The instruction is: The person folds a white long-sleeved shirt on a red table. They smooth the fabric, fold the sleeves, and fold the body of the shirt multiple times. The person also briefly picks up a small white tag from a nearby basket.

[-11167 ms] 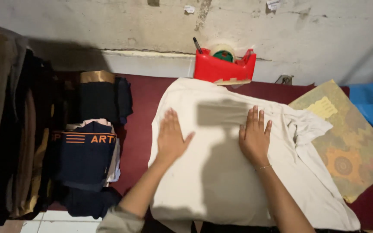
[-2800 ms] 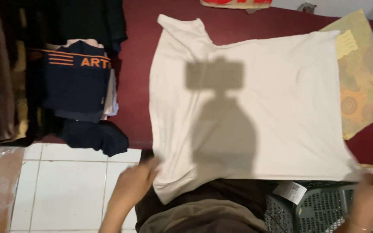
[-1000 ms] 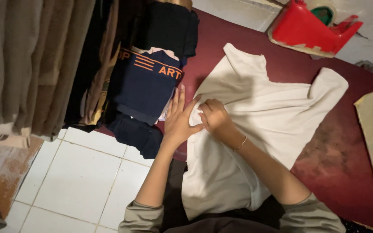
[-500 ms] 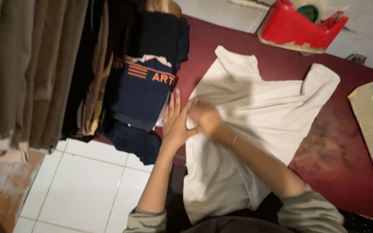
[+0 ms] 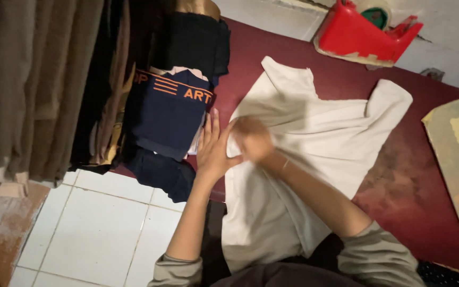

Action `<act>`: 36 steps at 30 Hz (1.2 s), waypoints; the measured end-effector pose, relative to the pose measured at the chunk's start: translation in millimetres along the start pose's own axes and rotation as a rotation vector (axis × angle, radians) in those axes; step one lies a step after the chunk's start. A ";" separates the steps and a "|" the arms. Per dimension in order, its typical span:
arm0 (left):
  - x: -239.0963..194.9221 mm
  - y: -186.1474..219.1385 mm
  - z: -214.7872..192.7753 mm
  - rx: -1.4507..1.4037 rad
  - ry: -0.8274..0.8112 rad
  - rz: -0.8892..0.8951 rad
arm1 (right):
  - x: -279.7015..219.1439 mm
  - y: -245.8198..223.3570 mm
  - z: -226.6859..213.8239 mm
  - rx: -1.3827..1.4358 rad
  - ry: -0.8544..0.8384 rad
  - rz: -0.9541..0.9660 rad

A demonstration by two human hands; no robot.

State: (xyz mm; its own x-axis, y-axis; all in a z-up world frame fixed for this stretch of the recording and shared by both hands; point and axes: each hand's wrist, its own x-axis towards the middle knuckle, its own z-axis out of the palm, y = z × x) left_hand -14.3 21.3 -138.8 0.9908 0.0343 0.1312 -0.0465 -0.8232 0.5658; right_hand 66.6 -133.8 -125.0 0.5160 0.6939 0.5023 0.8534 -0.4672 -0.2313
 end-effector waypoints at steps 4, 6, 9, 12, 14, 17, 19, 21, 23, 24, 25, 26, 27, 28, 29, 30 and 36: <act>2.5 -1.3 -1.7 0.032 0.009 0.007 | 0.3 -3.6 3.0 0.115 -0.118 -0.070; -2.3 3.6 -6.3 -0.012 -0.039 -0.018 | -7.8 10.3 13.8 -0.118 -0.085 0.029; -0.5 -2.4 2.3 0.033 -0.032 -0.019 | -5.2 -1.4 9.4 0.106 0.071 -0.033; 6.0 -0.7 -2.9 0.043 -0.018 -0.004 | -3.7 0.9 -1.2 0.115 -0.106 -0.107; 0.5 4.4 -5.1 0.007 -0.048 -0.014 | -5.9 27.5 9.3 -0.033 -0.115 -0.003; 1.9 8.4 -12.2 -0.029 -0.051 -0.028 | 13.6 30.6 -9.7 -0.097 0.016 0.149; 5.4 0.9 -3.8 -0.039 -0.042 -0.030 | 22.6 27.0 -22.7 -0.012 0.145 0.213; 8.4 -14.5 20.2 -0.108 0.105 0.063 | 19.0 31.5 -24.6 0.110 0.111 0.209; 11.3 -10.4 20.2 -0.113 0.153 0.082 | 20.6 37.1 -25.2 0.219 0.045 0.354; 13.7 -8.7 19.6 -0.115 0.203 0.101 | 22.6 40.3 -25.5 0.330 -0.020 0.496; 15.4 0.6 9.1 -0.116 0.202 0.103 | 19.2 44.5 -21.5 0.328 -0.019 0.497; 17.4 10.1 -1.3 -0.073 0.164 0.039 | 16.0 49.0 -17.6 0.441 0.037 0.524; 18.3 19.9 -11.2 -0.031 0.122 -0.026 | 11.5 53.1 -13.7 0.555 0.092 0.553; 17.8 19.3 -9.4 -0.032 0.119 -0.026 | 7.9 45.6 -15.0 0.555 0.092 0.555; 18.6 18.2 -8.6 -0.020 0.102 -0.054 | 6.1 38.6 -16.3 0.464 0.067 0.445; 19.4 17.6 -8.0 -0.007 0.085 -0.081 | 4.4 31.5 -18.1 0.373 0.042 0.334; 26.9 12.7 -3.2 -0.013 0.074 -0.065 | 18.8 37.4 -5.7 -0.147 0.058 0.160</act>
State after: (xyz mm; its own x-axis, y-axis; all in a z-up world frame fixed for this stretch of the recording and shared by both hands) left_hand 11.4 13.6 -125.5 0.9796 0.1299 0.1534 0.0159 -0.8107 0.5852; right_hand 107.8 -141.4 -119.5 0.6351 0.5738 0.5170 0.7387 -0.6468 -0.1896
